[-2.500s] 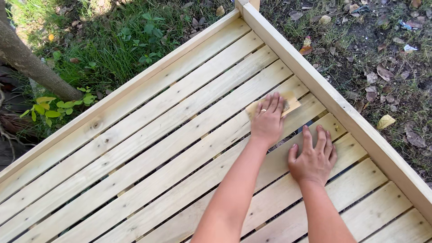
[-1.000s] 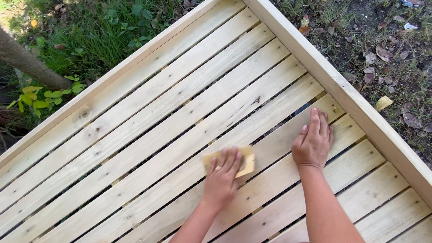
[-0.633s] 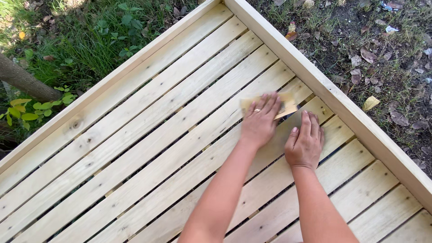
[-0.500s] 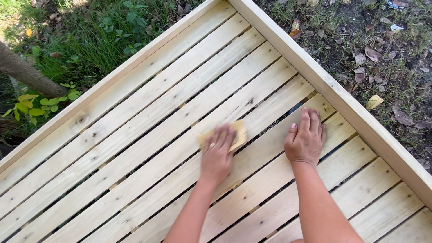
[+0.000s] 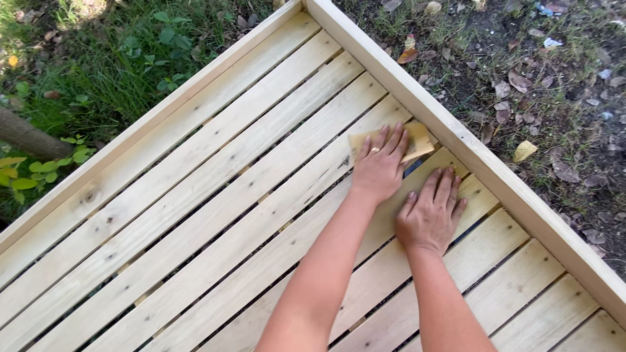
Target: The person wipes the slatted surface of a wooden frame with a brown cloth, then picks up sandpaper sheets and sands the wooden slats by hand, moving along the boards and rubbing the sandpaper over different sections of the frame.
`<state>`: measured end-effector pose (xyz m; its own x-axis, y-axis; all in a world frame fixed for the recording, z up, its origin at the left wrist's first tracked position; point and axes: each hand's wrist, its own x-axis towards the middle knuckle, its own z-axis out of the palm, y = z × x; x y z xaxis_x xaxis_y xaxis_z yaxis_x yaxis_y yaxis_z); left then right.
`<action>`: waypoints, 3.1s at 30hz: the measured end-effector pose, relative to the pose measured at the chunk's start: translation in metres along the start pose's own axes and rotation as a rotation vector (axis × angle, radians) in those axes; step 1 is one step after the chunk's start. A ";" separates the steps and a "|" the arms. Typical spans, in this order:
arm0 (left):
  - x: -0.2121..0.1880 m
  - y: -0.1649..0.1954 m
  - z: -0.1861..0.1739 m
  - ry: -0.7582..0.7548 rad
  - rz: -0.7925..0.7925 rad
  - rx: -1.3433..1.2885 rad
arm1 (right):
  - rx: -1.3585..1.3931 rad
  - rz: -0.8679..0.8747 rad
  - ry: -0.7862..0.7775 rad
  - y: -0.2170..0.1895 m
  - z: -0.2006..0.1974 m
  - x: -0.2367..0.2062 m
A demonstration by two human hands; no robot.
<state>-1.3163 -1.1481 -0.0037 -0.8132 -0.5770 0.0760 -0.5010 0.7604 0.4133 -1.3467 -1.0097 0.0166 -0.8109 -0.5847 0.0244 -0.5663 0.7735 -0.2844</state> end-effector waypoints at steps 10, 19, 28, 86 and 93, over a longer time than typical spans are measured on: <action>-0.195 -0.059 -0.071 -0.073 -0.182 -0.029 | 0.016 -0.001 0.021 -0.004 -0.006 -0.003; -0.271 -0.047 -0.076 -0.088 -0.381 0.009 | -0.006 0.015 0.013 -0.006 -0.004 -0.003; 0.000 0.010 0.003 0.149 -0.002 -0.023 | -0.065 0.023 0.011 -0.004 0.000 -0.002; -0.145 -0.005 -0.024 0.044 -0.335 0.051 | -0.008 -0.013 0.000 0.031 -0.021 -0.029; -0.145 -0.006 -0.024 -0.001 -0.346 0.065 | -0.084 -0.076 -0.197 -0.017 0.013 -0.024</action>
<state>-1.1886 -1.0763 0.0041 -0.5921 -0.8037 -0.0598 -0.7648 0.5369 0.3561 -1.3158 -1.0122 0.0089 -0.7256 -0.6722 -0.1474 -0.6417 0.7383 -0.2077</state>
